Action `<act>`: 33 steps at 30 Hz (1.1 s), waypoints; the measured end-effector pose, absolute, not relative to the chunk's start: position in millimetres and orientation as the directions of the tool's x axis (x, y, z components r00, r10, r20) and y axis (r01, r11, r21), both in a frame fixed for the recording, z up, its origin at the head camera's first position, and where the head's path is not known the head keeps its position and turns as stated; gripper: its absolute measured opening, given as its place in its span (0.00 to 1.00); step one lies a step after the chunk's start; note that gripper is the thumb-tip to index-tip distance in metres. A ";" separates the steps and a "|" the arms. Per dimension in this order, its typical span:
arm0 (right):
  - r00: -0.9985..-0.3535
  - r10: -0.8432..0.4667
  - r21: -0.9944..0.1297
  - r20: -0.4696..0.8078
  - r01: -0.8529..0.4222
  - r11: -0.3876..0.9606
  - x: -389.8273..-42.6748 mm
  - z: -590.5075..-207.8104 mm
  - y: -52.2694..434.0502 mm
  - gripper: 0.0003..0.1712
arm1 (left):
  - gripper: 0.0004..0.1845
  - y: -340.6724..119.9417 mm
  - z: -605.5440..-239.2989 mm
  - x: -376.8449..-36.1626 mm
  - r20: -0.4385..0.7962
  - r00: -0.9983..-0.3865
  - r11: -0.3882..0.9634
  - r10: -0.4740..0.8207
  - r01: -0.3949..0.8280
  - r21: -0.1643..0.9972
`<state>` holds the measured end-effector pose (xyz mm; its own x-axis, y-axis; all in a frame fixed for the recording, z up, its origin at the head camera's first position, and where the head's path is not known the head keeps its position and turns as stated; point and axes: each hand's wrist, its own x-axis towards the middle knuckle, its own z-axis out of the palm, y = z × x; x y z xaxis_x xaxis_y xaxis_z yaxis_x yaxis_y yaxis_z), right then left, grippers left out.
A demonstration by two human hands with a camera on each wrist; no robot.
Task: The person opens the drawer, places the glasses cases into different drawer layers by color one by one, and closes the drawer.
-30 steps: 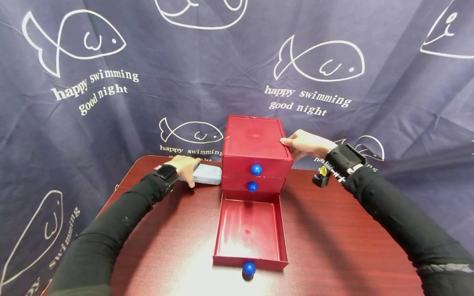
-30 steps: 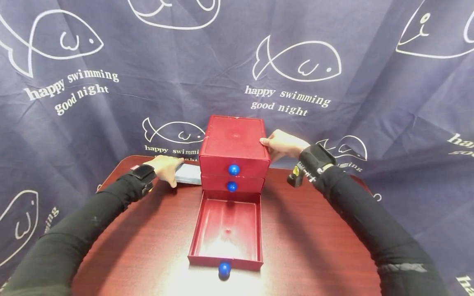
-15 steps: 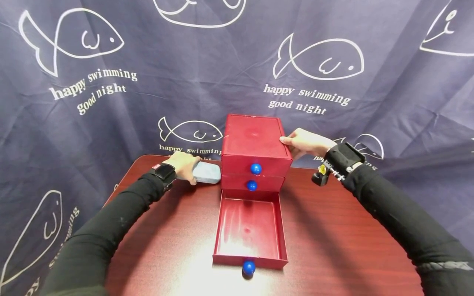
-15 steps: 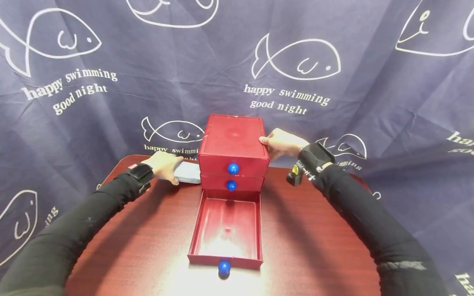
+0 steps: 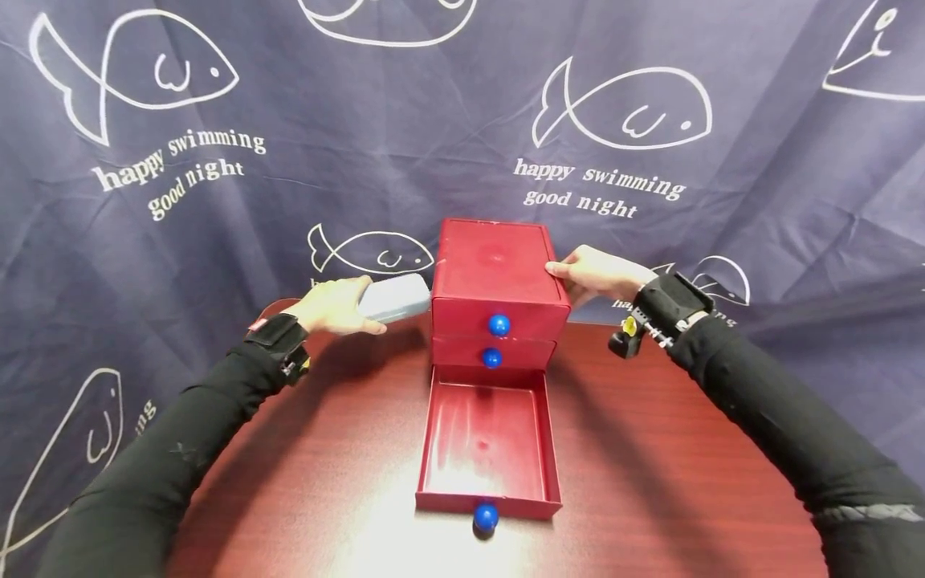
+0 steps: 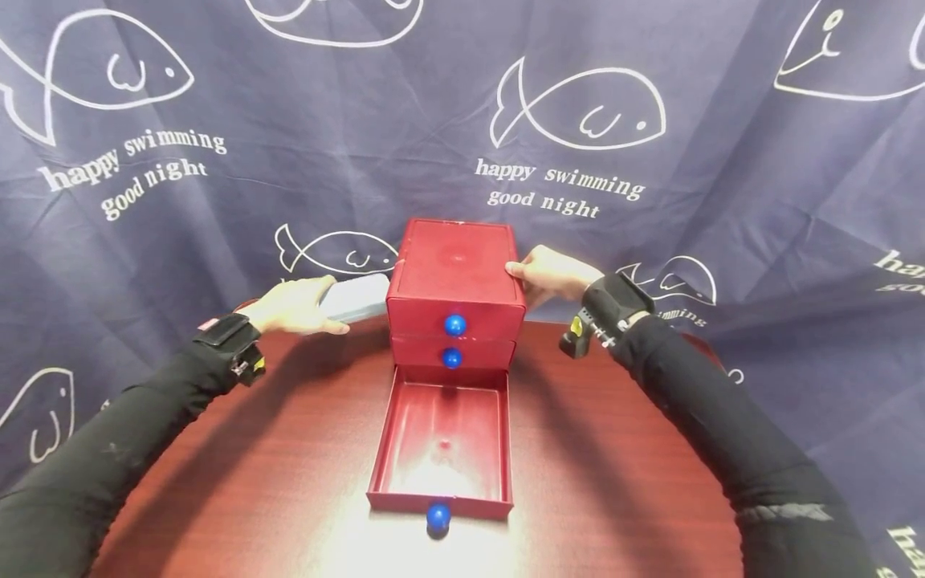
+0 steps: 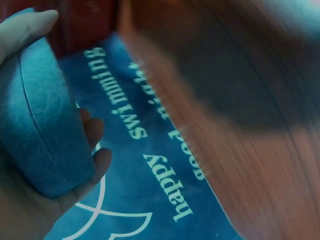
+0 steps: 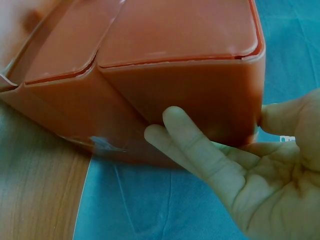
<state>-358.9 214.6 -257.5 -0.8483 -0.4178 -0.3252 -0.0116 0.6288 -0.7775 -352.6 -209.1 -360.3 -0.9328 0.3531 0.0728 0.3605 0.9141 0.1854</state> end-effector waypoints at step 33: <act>-0.851 -0.411 -0.773 -0.328 -0.008 0.634 -359.2 -256.8 213.4 0.27 | 0.35 -171.0 -288.2 -263.9 0.316 -0.797 0.699 0.514 0.603 0.384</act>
<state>-359.2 213.4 -256.8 -0.8507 -0.4108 -0.3279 -0.0084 0.6344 -0.7730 -263.9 -171.0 -288.2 -0.7974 0.5143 0.3156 0.6029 0.6994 0.3838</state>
